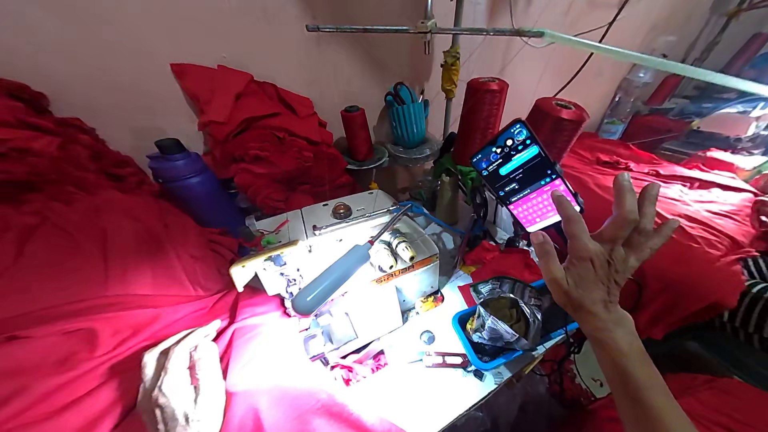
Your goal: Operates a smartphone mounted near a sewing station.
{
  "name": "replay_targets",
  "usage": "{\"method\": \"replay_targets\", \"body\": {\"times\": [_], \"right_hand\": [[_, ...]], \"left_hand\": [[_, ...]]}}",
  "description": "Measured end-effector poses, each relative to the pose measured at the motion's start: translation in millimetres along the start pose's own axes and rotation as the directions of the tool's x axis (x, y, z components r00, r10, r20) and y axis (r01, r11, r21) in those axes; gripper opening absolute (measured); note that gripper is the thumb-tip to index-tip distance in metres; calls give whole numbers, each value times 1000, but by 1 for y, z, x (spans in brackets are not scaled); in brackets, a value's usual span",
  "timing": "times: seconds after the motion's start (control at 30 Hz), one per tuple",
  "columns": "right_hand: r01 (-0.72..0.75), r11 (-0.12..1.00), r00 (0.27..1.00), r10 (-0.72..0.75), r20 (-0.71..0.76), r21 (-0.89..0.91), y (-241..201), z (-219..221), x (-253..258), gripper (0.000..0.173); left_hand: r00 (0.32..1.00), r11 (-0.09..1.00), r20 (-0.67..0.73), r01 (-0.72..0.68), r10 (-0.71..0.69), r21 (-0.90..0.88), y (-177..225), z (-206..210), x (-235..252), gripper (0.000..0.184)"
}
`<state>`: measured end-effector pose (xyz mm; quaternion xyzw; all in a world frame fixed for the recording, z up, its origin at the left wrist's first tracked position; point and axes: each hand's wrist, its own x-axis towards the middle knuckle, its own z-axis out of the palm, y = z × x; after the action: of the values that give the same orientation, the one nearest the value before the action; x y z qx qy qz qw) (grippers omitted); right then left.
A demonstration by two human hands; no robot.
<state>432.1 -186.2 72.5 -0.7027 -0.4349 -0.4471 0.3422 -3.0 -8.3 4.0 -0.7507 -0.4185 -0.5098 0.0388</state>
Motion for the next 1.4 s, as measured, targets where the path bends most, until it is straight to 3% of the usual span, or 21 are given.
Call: {"method": "replay_targets", "body": {"times": [0.43,1.4], "right_hand": [[7,1000,1000,-7,12,-17,8,-1,-26,56],[27,1000,1000,-27,7,1,5,3,-22,56]], "left_hand": [[1000,1000,10,-5,5,1,2,-1,1,39],[1000,1000,8,-10,10,7,2,-1,2,38]]}}
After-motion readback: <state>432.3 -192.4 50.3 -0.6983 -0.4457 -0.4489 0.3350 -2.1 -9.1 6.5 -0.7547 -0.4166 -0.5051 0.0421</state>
